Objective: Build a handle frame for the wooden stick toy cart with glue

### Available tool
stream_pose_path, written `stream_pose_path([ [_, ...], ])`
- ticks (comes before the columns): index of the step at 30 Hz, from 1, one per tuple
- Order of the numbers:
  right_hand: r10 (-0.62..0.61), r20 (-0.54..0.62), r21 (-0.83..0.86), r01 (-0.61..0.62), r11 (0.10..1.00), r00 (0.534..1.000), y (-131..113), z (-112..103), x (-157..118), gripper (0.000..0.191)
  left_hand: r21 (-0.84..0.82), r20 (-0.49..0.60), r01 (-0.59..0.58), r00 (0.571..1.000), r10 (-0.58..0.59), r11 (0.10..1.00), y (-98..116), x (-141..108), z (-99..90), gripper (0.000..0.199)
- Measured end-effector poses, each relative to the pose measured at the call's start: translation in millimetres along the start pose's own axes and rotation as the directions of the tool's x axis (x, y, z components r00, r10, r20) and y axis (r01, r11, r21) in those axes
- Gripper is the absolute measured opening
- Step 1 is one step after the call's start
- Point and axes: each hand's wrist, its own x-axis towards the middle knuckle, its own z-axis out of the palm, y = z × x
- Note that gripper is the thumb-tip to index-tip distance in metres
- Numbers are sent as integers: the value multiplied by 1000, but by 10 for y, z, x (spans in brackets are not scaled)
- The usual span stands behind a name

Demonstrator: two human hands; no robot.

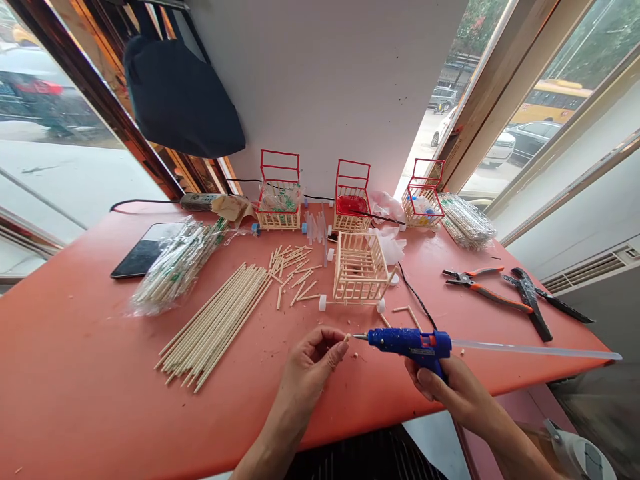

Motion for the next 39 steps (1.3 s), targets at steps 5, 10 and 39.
stream_pose_path([
  [5,-24,35,3,24,1000,999,-58,0,1,51,59,41,12,999,-14,998,30,-24,8,38],
  [10,-25,16,-4,25,1000,1000,-42,6,21,50,47,83,1,997,-5,999,92,-44,25,37],
  [39,409,-707,620,227,751,577,298,-1546,296,42,-132,90,81,993,-70,988,11,-44,-61,36],
])
